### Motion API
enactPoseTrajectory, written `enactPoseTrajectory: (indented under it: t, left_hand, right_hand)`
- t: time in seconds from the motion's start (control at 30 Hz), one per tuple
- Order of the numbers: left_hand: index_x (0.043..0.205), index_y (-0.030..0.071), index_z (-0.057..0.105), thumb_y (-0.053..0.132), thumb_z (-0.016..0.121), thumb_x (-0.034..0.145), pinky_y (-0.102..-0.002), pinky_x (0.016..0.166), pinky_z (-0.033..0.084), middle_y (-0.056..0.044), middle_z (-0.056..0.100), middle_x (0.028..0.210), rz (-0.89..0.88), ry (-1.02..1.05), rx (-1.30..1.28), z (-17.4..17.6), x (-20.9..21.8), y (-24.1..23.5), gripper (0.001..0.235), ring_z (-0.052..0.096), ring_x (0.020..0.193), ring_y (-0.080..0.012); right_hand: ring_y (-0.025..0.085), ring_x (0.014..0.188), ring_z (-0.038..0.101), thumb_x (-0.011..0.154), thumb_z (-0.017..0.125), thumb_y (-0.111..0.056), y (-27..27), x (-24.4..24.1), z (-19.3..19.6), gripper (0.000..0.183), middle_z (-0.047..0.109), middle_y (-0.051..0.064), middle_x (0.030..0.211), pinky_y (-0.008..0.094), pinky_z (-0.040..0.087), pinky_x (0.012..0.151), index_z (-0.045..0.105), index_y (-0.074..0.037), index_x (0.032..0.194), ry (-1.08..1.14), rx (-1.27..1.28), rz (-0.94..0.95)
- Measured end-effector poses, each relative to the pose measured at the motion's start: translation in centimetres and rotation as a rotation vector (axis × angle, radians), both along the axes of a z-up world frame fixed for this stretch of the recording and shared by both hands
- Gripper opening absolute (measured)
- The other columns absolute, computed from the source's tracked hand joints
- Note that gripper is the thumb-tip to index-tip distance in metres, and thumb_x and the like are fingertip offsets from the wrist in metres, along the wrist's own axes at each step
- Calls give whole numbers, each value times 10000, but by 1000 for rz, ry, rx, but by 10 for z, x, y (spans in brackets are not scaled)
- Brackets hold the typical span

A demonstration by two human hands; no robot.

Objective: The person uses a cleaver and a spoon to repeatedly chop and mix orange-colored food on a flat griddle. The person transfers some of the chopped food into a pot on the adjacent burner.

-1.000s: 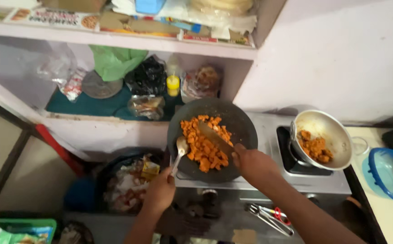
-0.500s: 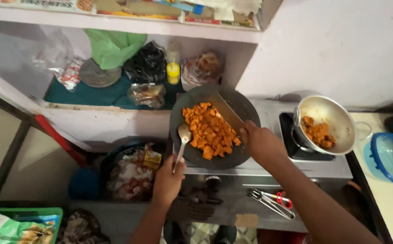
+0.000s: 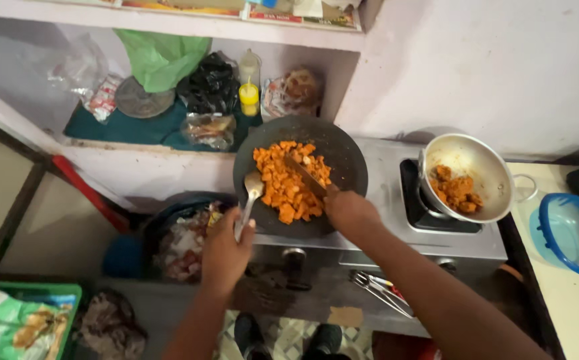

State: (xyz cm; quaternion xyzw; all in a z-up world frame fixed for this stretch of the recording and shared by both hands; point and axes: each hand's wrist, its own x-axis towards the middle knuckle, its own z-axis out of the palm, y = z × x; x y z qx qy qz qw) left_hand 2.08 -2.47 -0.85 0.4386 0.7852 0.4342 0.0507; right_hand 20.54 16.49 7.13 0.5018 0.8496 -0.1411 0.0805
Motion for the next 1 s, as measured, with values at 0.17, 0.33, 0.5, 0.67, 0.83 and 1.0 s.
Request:
enactPoseTrajectory:
  t: [0.17,0.33,0.5,0.67,0.83,1.0]
  left_hand:
    - [1215,42,665,343,697,941,-496,910,526,-195,723,1120,72,96,-17,-9,3,7,409,679,1057,-417]
    - [1248,33,660,363,683,927,-485,907,534,-212,717,1154,136,-36,-68,-9,16,7,461,676,1086,-408]
    - [1257,49,669,400,659,932,-485,912,531,-205,723,1151,240,-123,-132,-2,32,13,479,677,1079,-401]
    - [1278,20,655,380,655,956,-480,950,526,-227,712,1188,205,19,-78,-6,36,12,484,667,1118,-417]
    - [1358,-16,586,294,664,1004,-498,999,481,-253,627,1320,367,150,149,-13,56,-11,477,599,1200,-436]
    - [1290,-53,527,174,668,939,-504,981,453,-243,558,1199,542,81,235,-75,130,-56,441,566,1112,-407]
  right_hand:
    - [424,947,731,1039,464,-364,18,6,4,326,731,220,1034,585,604,779,607,-106,1177,-106,86,177]
    - [457,941,706,1046,445,-372,22,25,21,338,741,235,987,596,551,832,601,-123,1213,188,66,123]
    - [445,953,712,1016,468,-356,20,39,-22,386,727,245,1002,578,554,840,560,-129,1315,103,-23,172]
    - [410,997,720,1011,484,-336,36,37,-10,345,750,202,1041,552,566,864,630,-131,1247,72,-37,227]
    - [396,1032,699,968,528,-355,36,40,14,331,729,161,1089,547,545,877,640,-170,1218,95,-80,174]
    - [436,1006,687,1021,488,-377,42,60,9,341,739,215,1032,559,529,863,643,-103,1153,283,-3,204]
